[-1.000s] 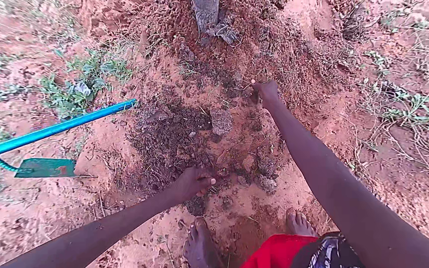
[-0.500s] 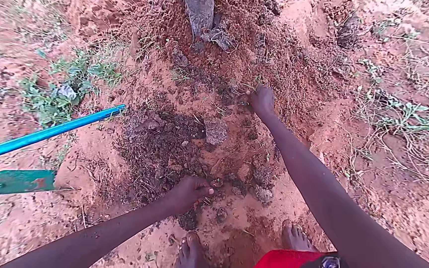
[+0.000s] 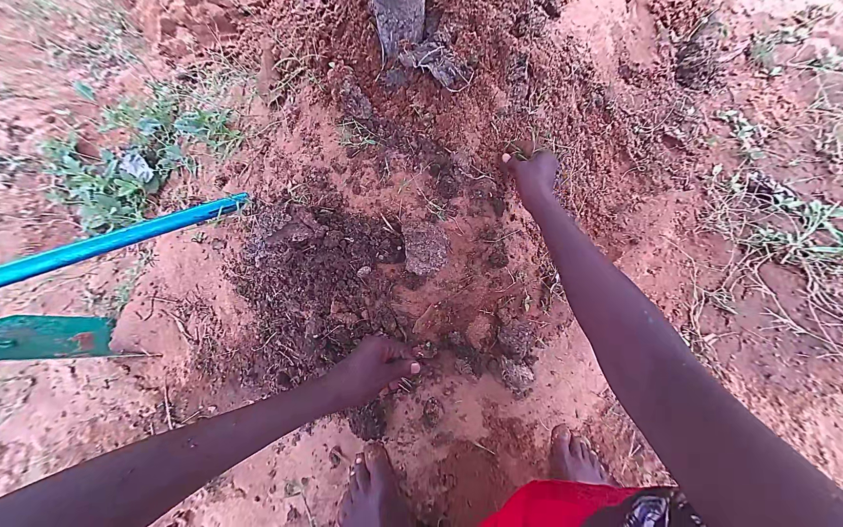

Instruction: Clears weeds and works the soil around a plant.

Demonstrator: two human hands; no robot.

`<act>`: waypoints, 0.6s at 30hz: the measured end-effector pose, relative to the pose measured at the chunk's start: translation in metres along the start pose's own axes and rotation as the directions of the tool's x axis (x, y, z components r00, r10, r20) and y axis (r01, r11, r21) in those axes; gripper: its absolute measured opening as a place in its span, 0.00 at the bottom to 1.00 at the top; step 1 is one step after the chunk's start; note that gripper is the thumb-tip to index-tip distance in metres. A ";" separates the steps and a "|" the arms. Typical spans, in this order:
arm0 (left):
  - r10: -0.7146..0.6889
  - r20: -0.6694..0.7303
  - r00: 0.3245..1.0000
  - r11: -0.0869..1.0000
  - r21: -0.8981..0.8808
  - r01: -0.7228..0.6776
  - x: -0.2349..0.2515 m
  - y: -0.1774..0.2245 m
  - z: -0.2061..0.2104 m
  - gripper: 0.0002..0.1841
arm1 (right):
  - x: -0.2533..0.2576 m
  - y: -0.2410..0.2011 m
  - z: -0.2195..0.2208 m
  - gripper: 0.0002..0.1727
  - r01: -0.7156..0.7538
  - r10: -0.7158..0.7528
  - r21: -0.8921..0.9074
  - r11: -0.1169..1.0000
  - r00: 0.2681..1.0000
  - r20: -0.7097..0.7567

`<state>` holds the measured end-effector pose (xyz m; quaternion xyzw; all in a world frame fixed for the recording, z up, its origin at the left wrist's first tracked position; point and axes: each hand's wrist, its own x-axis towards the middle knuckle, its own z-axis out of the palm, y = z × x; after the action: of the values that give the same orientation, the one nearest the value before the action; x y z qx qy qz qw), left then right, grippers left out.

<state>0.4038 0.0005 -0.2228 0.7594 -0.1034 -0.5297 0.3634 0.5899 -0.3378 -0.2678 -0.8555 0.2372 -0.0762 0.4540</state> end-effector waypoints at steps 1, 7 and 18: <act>-0.008 -0.001 1.000 1.000 -0.005 0.008 -0.001 -0.002 -0.001 0.13 | 0.001 -0.004 0.003 0.19 0.007 -0.008 -0.015 1.000 1.000 -0.023; 0.014 -0.074 0.997 0.998 -0.060 -0.018 -0.004 0.001 -0.012 0.14 | 0.004 -0.027 0.012 0.19 -0.075 0.065 -0.171 0.982 0.996 -0.063; 0.086 -0.241 0.967 0.977 -0.170 -0.129 0.008 0.020 -0.020 0.12 | -0.069 -0.039 -0.004 0.08 0.293 -0.313 0.113 0.949 0.860 0.403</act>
<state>0.4294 -0.0093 -0.2114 0.7724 -0.0521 -0.4239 0.4701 0.5419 -0.2892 -0.2281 -0.8674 -0.0044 0.0319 0.4966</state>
